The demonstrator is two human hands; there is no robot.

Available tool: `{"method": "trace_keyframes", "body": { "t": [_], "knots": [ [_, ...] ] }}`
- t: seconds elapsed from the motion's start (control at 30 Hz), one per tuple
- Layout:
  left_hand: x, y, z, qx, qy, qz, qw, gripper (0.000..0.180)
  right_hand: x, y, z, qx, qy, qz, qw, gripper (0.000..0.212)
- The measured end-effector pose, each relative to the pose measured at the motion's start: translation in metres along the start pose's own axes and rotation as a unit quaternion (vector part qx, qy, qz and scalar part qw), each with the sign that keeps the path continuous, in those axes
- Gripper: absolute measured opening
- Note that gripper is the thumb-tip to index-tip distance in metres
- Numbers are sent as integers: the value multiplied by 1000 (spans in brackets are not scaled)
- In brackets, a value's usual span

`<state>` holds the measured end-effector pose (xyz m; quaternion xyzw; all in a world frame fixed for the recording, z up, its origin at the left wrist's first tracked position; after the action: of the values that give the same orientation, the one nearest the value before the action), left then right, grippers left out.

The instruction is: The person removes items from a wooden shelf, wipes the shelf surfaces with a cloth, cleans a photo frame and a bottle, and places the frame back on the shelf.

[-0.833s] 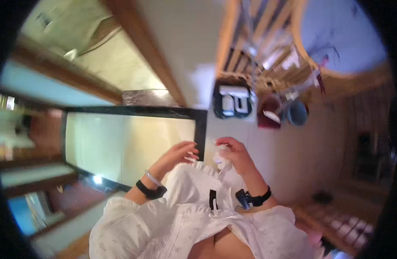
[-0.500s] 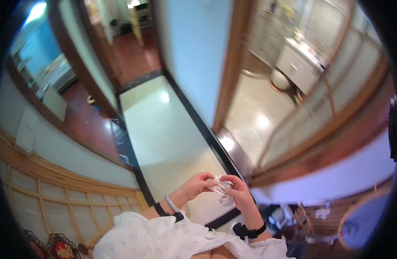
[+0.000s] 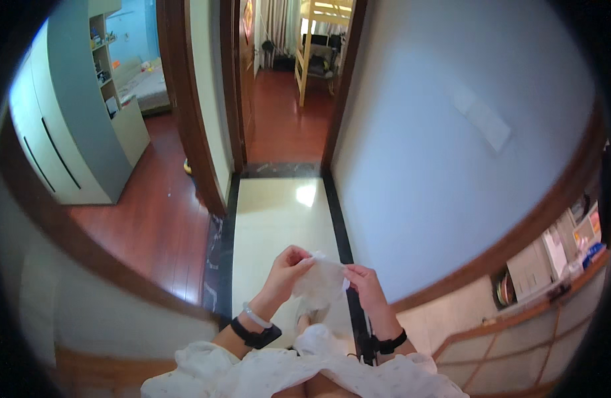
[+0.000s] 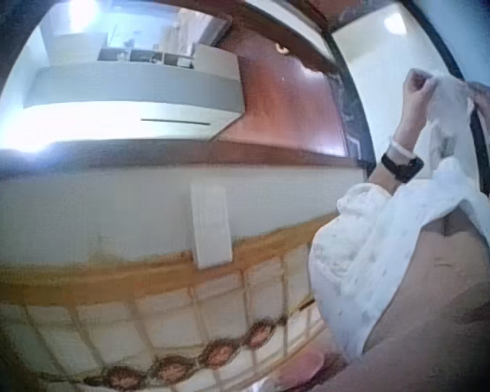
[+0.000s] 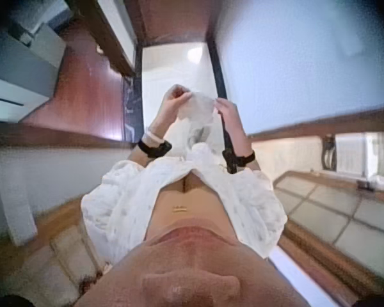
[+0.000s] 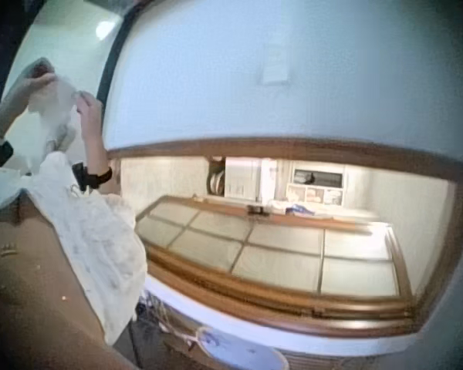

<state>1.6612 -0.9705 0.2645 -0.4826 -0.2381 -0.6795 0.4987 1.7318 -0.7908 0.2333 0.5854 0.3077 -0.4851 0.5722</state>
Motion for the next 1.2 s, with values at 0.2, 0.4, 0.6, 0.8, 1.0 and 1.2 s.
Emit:
{"method": "trace_keyframes", "body": {
  "t": [0.2, 0.4, 0.6, 0.8, 1.0, 1.2],
  "knots": [
    [0, -163, -87, 55, -77, -1, 996, 17, -109, -168, 61, -198, -217, 59, 954, 16],
    [35, -313, -159, 174, -179, 28, 968, 23, -206, -324, 130, -297, -233, 128, 917, 24],
    [28, -521, -209, 138, -240, 142, 950, 27, -230, -541, 136, -333, -221, 109, 910, 42],
    [26, -765, -156, -54, -171, 163, 970, 38, -337, -726, 97, -303, -356, -35, 884, 45],
    [-14, -973, -143, -135, -8, 58, 989, 36, -429, -875, 63, -298, -478, -25, 826, 48],
    [-15, -1160, -173, -84, 67, 94, 990, 41, -511, -1058, 50, -332, -427, -27, 841, 51]
  ]
}}
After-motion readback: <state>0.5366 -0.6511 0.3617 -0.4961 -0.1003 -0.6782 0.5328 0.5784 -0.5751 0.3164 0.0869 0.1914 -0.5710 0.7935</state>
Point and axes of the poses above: each hand's wrist, its own y-axis away from the middle knuckle, its own z-axis out of the palm, x = y × z, the point moved 7 cm from there along -y, towards the middle knuckle, and after that the axes turned 10 degrees about z, right-handed, at the moved point
